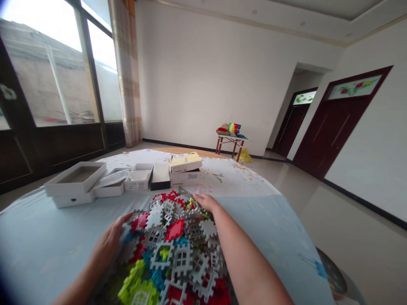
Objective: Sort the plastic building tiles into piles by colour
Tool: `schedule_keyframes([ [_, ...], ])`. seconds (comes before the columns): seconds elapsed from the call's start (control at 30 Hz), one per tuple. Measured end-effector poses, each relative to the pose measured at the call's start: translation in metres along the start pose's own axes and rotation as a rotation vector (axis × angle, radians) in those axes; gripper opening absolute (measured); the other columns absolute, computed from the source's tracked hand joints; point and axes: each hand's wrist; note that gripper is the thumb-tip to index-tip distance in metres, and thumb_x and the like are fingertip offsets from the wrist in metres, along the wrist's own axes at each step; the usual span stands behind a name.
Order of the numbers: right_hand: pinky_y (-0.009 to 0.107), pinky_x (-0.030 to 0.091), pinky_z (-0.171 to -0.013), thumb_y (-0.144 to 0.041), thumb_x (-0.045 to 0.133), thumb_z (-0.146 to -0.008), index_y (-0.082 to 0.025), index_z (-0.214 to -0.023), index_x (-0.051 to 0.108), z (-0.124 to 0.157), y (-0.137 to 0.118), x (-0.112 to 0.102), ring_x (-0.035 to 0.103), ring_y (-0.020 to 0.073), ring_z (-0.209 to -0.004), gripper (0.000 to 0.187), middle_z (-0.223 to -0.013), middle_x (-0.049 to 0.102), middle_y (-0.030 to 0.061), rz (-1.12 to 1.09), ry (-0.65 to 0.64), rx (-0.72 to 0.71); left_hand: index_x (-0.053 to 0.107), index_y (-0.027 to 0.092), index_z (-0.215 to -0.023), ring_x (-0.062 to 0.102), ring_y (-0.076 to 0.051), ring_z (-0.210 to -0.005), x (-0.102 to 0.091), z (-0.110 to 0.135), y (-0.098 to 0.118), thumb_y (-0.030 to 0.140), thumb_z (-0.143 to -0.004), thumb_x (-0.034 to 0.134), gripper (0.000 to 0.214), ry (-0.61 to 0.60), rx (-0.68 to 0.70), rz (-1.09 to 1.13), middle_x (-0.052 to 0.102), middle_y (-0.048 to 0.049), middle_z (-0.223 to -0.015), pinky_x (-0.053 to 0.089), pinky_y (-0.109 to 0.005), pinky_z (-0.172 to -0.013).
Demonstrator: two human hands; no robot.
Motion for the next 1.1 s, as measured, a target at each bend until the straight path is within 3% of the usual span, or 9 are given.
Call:
schedule_keyframes([
  [0.17,0.034,0.042,-0.09,-0.07,0.039,-0.073,-0.017,-0.095,0.068,-0.003,-0.032,0.016,0.06,0.0234,-0.096,0.064,-0.094,0.069,0.0031,-0.101,-0.146,-0.104,0.059,0.02,-0.106,0.05,-0.023,-0.111,0.001,0.001,0.003,0.052,-0.078,0.026,0.054,-0.02,-0.011,0.013,0.06,-0.0067,-0.114,0.033,-0.039,-0.1],
  [0.27,0.032,0.038,-0.094,-0.069,0.038,-0.074,-0.015,-0.106,0.062,0.002,-0.045,0.007,0.056,0.0224,-0.104,0.067,-0.106,0.065,0.0039,-0.149,-0.084,-0.153,0.058,0.019,-0.108,0.049,-0.023,-0.112,0.001,0.001,0.005,0.053,-0.078,0.025,0.056,-0.038,-0.016,0.021,0.059,-0.0076,-0.116,0.034,-0.039,-0.1],
  [0.37,0.034,0.035,-0.098,-0.067,0.037,-0.076,-0.012,-0.114,0.056,0.024,-0.045,-0.016,0.052,0.0231,-0.11,0.069,-0.115,0.06,0.008,-0.162,0.016,-0.158,0.059,0.019,-0.107,0.049,-0.023,-0.112,0.0,0.001,0.007,0.052,-0.078,0.025,0.056,-0.027,-0.01,0.005,0.059,-0.0076,-0.117,0.033,-0.04,-0.1],
  [0.57,0.043,0.025,-0.104,-0.059,0.053,-0.072,-0.018,-0.122,0.05,0.126,-0.002,-0.056,0.039,0.0265,-0.121,0.065,-0.13,0.046,0.0095,0.012,0.099,-0.085,0.06,0.019,-0.105,0.051,-0.022,-0.111,0.003,0.005,0.009,0.048,-0.079,0.027,0.051,-0.008,0.062,0.021,0.06,-0.0073,-0.114,0.033,-0.039,-0.1],
  [0.67,0.045,0.021,-0.105,-0.058,0.059,-0.067,-0.019,-0.129,0.041,0.173,0.03,-0.054,0.03,0.0286,-0.127,0.076,-0.138,0.036,0.0104,0.09,0.127,-0.011,0.06,0.018,-0.105,0.05,-0.022,-0.111,0.004,0.009,0.013,0.046,-0.079,0.029,0.05,-0.013,0.065,0.052,0.06,-0.0081,-0.114,0.032,-0.039,-0.101],
  [0.73,0.044,0.021,-0.106,-0.059,0.06,-0.065,-0.018,-0.132,0.037,0.19,0.043,-0.044,0.027,0.0294,-0.128,0.082,-0.14,0.032,0.0117,0.122,0.113,0.032,0.061,0.018,-0.104,0.051,-0.022,-0.11,0.004,0.012,0.016,0.045,-0.079,0.03,0.048,-0.004,0.063,0.068,0.061,-0.008,-0.113,0.032,-0.039,-0.101],
  [0.83,0.044,0.02,-0.106,-0.06,0.06,-0.064,-0.017,-0.133,0.036,0.194,0.042,-0.024,0.027,0.0302,-0.129,0.084,-0.14,0.03,0.0126,0.159,0.084,0.047,0.061,0.018,-0.103,0.051,-0.021,-0.11,0.003,0.014,0.02,0.044,-0.08,0.031,0.046,0.009,0.058,0.073,0.061,-0.0082,-0.112,0.032,-0.038,-0.1],
  [0.97,0.042,0.02,-0.107,-0.058,0.061,-0.065,-0.015,-0.133,0.036,0.178,0.016,-0.008,0.027,0.029,-0.129,0.084,-0.141,0.03,0.0127,0.113,0.04,-0.028,0.061,0.015,-0.102,0.051,-0.021,-0.11,0.0,0.015,0.024,0.045,-0.079,0.031,0.048,0.037,0.047,0.087,0.061,-0.0104,-0.112,0.033,-0.037,-0.1],
  [1.1,0.039,0.031,-0.102,-0.056,0.055,-0.071,-0.017,-0.125,0.046,0.161,0.001,-0.011,0.042,0.0269,-0.119,0.067,-0.128,0.048,0.0115,-0.067,0.061,-0.021,0.061,0.014,-0.101,0.053,-0.023,-0.107,-0.007,0.012,0.029,0.05,-0.076,0.035,0.051,0.108,0.007,0.099,0.062,-0.0124,-0.11,0.036,-0.039,-0.097],
])
Point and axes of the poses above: each hand's wrist, its own z-axis away from the middle knuckle, its own x-axis out of the palm, y = z × x
